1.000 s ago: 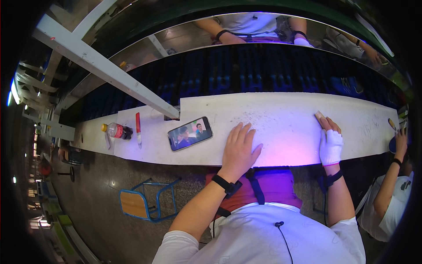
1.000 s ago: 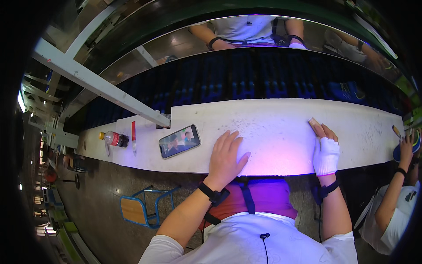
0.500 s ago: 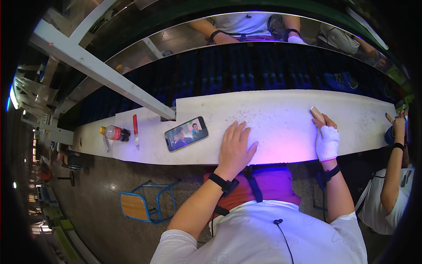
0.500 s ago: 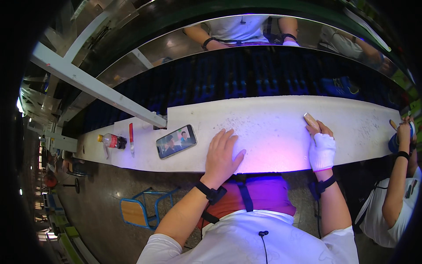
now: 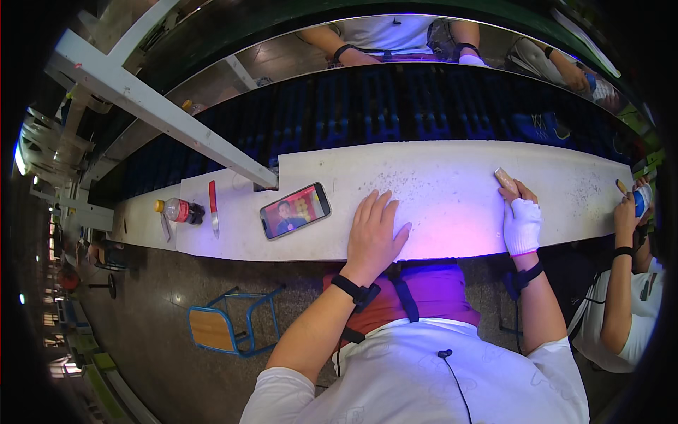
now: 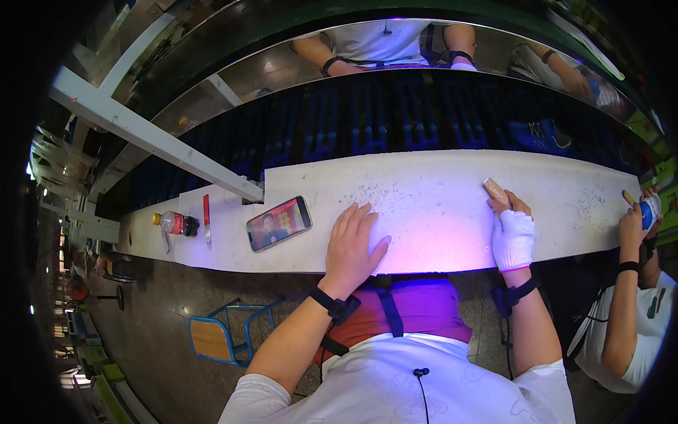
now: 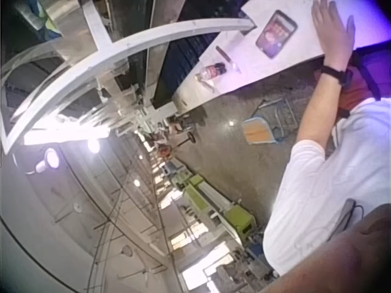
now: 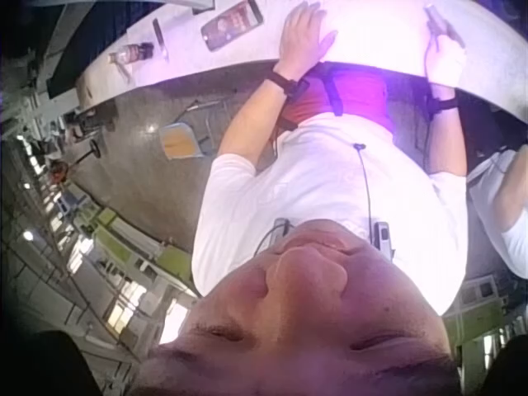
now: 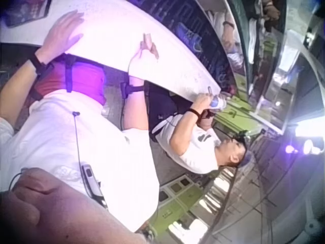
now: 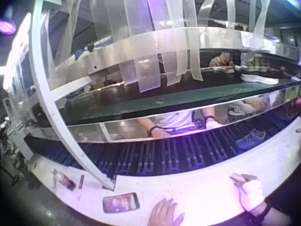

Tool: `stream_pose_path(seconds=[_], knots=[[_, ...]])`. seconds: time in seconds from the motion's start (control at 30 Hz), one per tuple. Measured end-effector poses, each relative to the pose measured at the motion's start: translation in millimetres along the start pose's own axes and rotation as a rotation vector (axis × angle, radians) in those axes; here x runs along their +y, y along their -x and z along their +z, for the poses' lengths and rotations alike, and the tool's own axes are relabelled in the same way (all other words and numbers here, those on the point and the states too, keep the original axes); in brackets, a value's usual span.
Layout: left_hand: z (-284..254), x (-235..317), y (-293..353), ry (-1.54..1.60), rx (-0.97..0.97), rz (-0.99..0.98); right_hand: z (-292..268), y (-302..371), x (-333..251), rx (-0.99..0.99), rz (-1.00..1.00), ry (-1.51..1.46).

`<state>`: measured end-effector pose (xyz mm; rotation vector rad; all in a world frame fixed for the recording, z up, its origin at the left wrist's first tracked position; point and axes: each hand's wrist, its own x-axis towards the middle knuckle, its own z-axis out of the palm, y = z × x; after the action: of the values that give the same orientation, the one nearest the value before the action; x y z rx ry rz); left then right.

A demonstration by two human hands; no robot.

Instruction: Inspecting a blue running shoe on an assembly line for quality control.

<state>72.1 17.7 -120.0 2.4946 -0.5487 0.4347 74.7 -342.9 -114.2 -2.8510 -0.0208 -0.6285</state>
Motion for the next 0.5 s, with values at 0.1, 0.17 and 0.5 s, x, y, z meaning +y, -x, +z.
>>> stream_pose_path(seconds=[0.1,0.17,0.5], knots=[[-0.2,0.3,0.1,-0.001,-0.005,-0.003,-0.2,0.0,0.4,-0.005,0.001,0.001],[-0.1,0.3,0.0,-0.006,-0.009,-0.005,0.3,0.3,1.0,-0.003,-0.003,0.007],[0.0,0.5,0.5,-0.007,-0.018,-0.016,1.3,0.9,1.9,-0.03,0.016,0.014]])
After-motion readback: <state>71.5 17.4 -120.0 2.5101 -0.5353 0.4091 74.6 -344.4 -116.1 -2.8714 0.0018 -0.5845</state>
